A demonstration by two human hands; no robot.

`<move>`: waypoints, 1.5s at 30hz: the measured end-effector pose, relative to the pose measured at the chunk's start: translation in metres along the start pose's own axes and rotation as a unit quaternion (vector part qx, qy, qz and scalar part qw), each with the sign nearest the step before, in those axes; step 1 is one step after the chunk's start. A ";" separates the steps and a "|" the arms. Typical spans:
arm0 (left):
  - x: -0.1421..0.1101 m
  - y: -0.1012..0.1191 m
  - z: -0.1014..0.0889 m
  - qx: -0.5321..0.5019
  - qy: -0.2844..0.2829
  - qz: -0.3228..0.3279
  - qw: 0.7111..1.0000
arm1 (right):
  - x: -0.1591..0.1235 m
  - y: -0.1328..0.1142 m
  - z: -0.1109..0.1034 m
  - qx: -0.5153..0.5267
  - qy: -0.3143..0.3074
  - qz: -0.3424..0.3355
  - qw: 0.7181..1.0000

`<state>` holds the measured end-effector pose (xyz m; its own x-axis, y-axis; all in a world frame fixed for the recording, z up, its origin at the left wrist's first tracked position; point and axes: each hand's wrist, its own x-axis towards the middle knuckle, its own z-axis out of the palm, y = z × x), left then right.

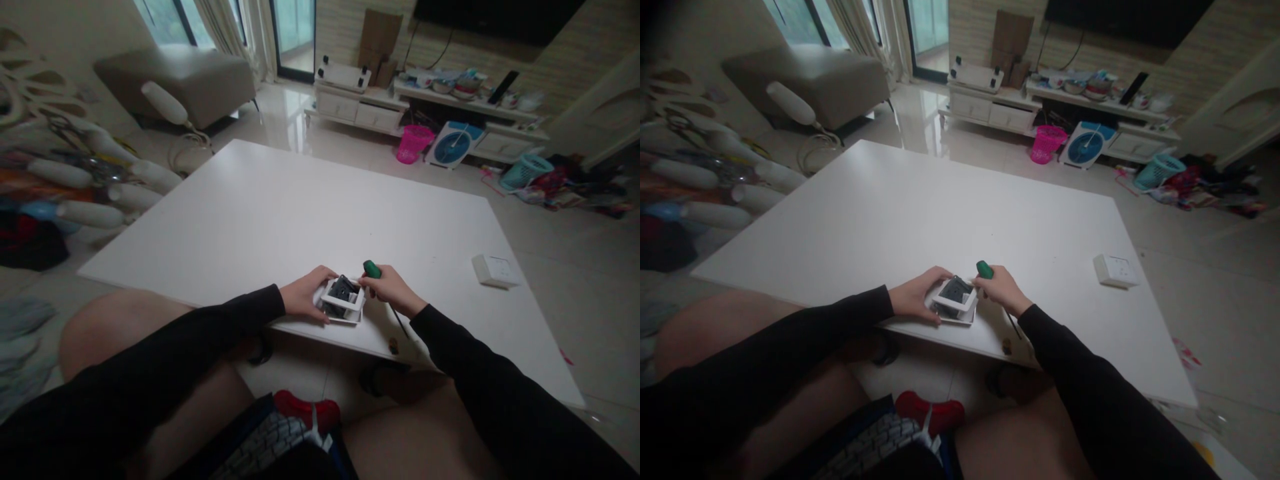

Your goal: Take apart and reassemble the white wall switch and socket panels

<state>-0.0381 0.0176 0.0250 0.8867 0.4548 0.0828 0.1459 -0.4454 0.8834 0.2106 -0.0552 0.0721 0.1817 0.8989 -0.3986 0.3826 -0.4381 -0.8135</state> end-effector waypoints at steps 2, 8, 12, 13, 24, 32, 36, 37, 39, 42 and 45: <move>0.000 0.001 0.000 -0.005 0.003 0.009 1.000 | 0.001 0.001 -0.002 -0.017 0.009 -0.010 1.000; 0.000 0.003 0.000 -0.019 0.001 -0.004 1.000 | 0.005 0.004 -0.007 -0.070 0.022 -0.050 0.996; -0.001 0.002 0.000 -0.020 0.001 -0.012 1.000 | 0.009 0.008 -0.011 -0.108 0.034 -0.080 0.990; -0.001 0.002 0.001 -0.021 0.001 -0.012 1.000 | 0.010 0.008 -0.012 -0.119 0.038 -0.085 0.989; -0.002 -0.001 0.001 -0.020 -0.009 -0.001 1.000 | 0.002 -0.001 -0.015 -0.126 0.043 -0.106 0.985; 0.000 -0.002 0.000 -0.001 0.000 0.030 1.000 | -0.007 -0.009 -0.019 -0.130 0.065 -0.135 0.980; 0.000 -0.001 -0.001 -0.014 0.005 0.032 0.999 | -0.009 -0.012 -0.022 -0.138 0.064 -0.148 0.977; 0.000 -0.002 -0.002 -0.015 0.004 0.029 0.999 | -0.010 -0.012 -0.023 -0.140 0.065 -0.152 0.976; -0.001 -0.003 -0.002 -0.013 0.002 0.023 1.000 | -0.011 -0.012 -0.024 -0.146 0.069 -0.159 0.974; -0.001 -0.005 -0.001 -0.012 0.004 0.016 1.000 | -0.012 -0.011 -0.024 -0.158 0.075 -0.169 0.970; -0.002 -0.006 -0.001 -0.012 0.005 0.013 1.000 | -0.013 -0.011 -0.024 -0.170 0.077 -0.181 0.966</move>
<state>-0.0405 0.0198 0.0202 0.8856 0.4509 0.1111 0.1115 -0.4386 0.8917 0.2260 -0.0616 0.0964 0.1032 0.9944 -0.0244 0.7167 -0.0913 -0.6913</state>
